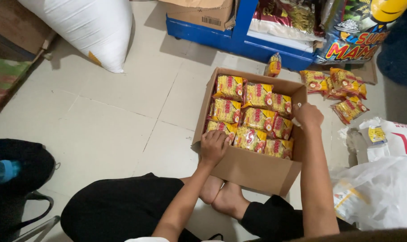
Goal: Cleaning individual instant noodle packets with a cloth and organizing them into a cardboard box
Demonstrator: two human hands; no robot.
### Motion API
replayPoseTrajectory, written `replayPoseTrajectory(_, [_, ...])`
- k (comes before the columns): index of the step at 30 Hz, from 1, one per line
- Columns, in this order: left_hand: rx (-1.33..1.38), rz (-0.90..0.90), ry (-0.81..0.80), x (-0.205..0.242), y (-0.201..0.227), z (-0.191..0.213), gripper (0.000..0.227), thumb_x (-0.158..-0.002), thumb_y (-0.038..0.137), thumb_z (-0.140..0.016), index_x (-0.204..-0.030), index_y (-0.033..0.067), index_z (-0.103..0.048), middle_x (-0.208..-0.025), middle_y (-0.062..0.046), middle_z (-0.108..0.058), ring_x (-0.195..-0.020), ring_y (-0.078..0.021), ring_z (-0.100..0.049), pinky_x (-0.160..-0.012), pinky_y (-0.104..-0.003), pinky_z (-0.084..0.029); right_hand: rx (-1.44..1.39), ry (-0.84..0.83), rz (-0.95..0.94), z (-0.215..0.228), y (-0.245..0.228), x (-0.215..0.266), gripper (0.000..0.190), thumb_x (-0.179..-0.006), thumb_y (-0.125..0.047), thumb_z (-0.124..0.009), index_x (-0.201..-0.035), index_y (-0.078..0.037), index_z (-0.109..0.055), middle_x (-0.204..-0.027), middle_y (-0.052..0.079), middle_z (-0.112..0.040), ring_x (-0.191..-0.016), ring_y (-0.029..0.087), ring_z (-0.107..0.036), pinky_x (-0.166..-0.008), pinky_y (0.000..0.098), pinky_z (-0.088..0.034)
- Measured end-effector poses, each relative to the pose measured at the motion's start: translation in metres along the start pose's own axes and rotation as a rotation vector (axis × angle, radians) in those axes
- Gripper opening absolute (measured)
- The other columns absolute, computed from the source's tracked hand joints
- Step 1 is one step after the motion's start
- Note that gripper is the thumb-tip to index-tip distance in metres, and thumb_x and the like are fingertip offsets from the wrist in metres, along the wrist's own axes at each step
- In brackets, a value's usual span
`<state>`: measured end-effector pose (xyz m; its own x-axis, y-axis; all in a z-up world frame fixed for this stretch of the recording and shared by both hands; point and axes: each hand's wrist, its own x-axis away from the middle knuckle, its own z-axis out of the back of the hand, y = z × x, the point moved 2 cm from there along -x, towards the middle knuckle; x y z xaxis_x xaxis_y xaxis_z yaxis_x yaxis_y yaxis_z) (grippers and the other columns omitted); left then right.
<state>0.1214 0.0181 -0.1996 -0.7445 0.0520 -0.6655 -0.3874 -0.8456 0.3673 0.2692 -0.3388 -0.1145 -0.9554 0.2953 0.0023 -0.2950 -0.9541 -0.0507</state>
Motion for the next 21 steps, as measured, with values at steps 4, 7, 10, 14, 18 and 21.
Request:
replayPoseTrajectory(4, [-0.025,0.002,-0.006,0.001,0.001,0.001,0.026,-0.102,0.043,-0.05,-0.09,0.0255,-0.065,-0.095,0.008,-0.065,-0.104,-0.0131,-0.063,-0.094,-0.036,-0.042,-0.114,-0.242,0.053,0.017,-0.055,0.062,0.059,-0.098,-0.044,-0.056,-0.112,0.011,-0.076,-0.107,0.035,-0.074,-0.108,0.053,-0.069,-0.086,0.0615,-0.055])
replayPoseTrajectory(7, [-0.012,-0.003,-0.014,-0.001,0.002,0.005,0.025,-0.102,0.042,-0.05,-0.09,0.0265,-0.065,-0.094,0.009,-0.064,-0.103,-0.0126,-0.063,-0.094,-0.035,-0.043,-0.212,-0.392,0.185,-0.004,-0.093,0.073,0.062,-0.096,-0.042,-0.052,-0.123,0.011,-0.069,-0.119,0.038,-0.069,-0.117,0.055,-0.064,-0.096,0.0623,-0.051])
replayPoseTrajectory(10, [-0.004,-0.001,-0.016,-0.003,0.003,0.009,0.028,-0.103,0.042,-0.048,-0.089,0.0261,-0.065,-0.094,0.009,-0.065,-0.103,-0.013,-0.063,-0.093,-0.035,-0.043,-0.203,-0.274,0.177,-0.022,-0.098,0.067,0.064,-0.099,-0.046,-0.046,-0.131,0.006,-0.062,-0.115,0.033,-0.069,-0.111,0.054,-0.066,-0.091,0.063,-0.053])
replayPoseTrajectory(14, [0.014,-0.01,-0.014,-0.002,0.001,0.006,0.026,-0.103,0.041,-0.05,-0.089,0.0255,-0.065,-0.093,0.008,-0.065,-0.102,-0.0137,-0.064,-0.093,-0.036,-0.043,-0.336,-0.247,0.108,-0.03,-0.074,0.066,0.059,-0.099,-0.049,-0.047,-0.135,-0.006,-0.064,-0.116,0.031,-0.069,-0.113,0.054,-0.065,-0.093,0.0618,-0.052])
replayPoseTrajectory(18, [0.012,-0.01,-0.02,-0.004,0.003,0.01,0.028,-0.104,0.042,-0.049,-0.088,0.025,-0.064,-0.092,0.008,-0.064,-0.102,-0.0138,-0.064,-0.092,-0.035,-0.043,-0.592,-0.073,0.029,-0.044,-0.025,0.061,0.047,-0.101,-0.049,-0.056,-0.127,-0.014,-0.074,-0.106,0.034,-0.071,-0.11,0.055,-0.063,-0.094,0.0609,-0.05])
replayPoseTrajectory(21, [0.004,-0.013,-0.018,-0.005,0.004,0.012,0.026,-0.103,0.041,-0.05,-0.089,0.025,-0.064,-0.093,0.008,-0.064,-0.101,-0.0137,-0.064,-0.091,-0.035,-0.044,-0.935,0.039,0.02,-0.007,-0.004,0.091,0.039,-0.103,-0.034,-0.058,-0.128,-0.008,-0.072,-0.112,0.036,-0.067,-0.115,0.055,-0.06,-0.099,0.0602,-0.045])
